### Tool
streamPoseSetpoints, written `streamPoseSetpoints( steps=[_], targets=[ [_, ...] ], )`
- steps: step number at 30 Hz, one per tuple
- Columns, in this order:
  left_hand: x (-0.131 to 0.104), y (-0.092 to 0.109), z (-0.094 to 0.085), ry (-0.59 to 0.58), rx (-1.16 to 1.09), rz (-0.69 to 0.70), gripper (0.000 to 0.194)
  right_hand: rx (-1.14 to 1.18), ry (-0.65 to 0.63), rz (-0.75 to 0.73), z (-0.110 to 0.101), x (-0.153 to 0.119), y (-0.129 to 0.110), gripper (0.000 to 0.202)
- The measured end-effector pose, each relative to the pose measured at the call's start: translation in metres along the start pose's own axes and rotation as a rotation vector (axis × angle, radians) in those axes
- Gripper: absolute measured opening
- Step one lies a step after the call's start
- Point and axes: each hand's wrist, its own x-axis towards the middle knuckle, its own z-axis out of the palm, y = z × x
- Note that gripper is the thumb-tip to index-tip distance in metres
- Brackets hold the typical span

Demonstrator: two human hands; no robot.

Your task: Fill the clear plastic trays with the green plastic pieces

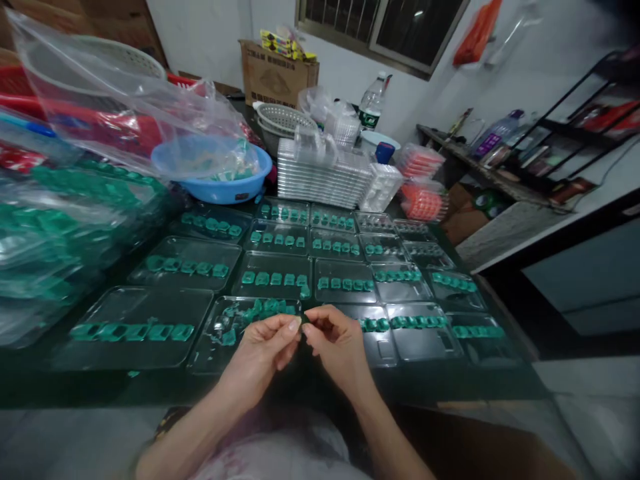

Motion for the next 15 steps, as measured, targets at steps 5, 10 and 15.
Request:
streamPoseSetpoints(
  steps=[5, 10, 15],
  targets=[
    [0.005, 0.012, -0.007, -0.043, 0.039, 0.008, 0.022, -0.417, 0.276, -0.114, -0.081, 0.056, 0.014, 0.026],
    [0.002, 0.015, -0.043, 0.122, 0.179, 0.065, 0.027, -0.718, 0.458, -0.111, -0.186, 0.141, 0.038, 0.030],
    [-0.005, 0.018, -0.068, 0.333, 0.280, 0.084, 0.032, -0.908, 0.364, -0.105, -0.221, 0.179, 0.060, 0.026]
  ],
)
